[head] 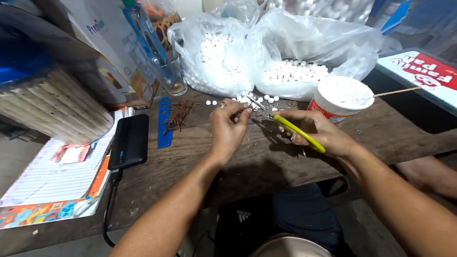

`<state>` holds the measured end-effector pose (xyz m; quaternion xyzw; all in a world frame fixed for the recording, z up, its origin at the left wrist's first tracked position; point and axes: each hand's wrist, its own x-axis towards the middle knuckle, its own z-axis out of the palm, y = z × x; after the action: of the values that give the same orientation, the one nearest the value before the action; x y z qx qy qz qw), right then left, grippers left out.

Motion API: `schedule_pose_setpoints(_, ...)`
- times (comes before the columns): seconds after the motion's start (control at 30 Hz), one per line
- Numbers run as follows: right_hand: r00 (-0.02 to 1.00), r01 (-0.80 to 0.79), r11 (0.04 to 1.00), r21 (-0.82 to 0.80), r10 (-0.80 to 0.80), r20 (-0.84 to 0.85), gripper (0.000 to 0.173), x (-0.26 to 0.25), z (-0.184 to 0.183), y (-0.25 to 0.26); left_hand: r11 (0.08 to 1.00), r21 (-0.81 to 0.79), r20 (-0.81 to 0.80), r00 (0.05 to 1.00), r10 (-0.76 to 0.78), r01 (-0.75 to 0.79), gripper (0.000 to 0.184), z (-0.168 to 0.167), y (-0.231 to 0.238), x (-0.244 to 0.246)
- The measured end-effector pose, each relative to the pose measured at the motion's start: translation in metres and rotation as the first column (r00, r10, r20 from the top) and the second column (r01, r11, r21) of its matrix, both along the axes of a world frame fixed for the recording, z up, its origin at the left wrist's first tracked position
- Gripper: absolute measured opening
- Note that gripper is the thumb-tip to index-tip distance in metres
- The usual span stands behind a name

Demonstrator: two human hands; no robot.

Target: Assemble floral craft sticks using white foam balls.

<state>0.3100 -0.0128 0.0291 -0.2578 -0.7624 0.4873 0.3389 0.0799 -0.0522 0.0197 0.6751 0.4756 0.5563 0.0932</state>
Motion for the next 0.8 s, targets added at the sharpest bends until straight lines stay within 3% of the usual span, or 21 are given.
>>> schedule_pose_setpoints(0.23,0.999,0.037,0.999,-0.017,-0.037,0.006,0.054,-0.0019,0.0012,-0.0031,1.0,0.005,-0.011,1.0,-0.009,0.009,0.004,0.0006,-0.0001,0.0013)
schedule_pose_setpoints(0.8,1.0,0.02,1.0,-0.018,-0.02,0.0,0.059,0.0002,-0.0012,-0.001,0.999,0.032,-0.013,1.0,0.013,-0.012,0.005,0.0007,0.0013,0.0041)
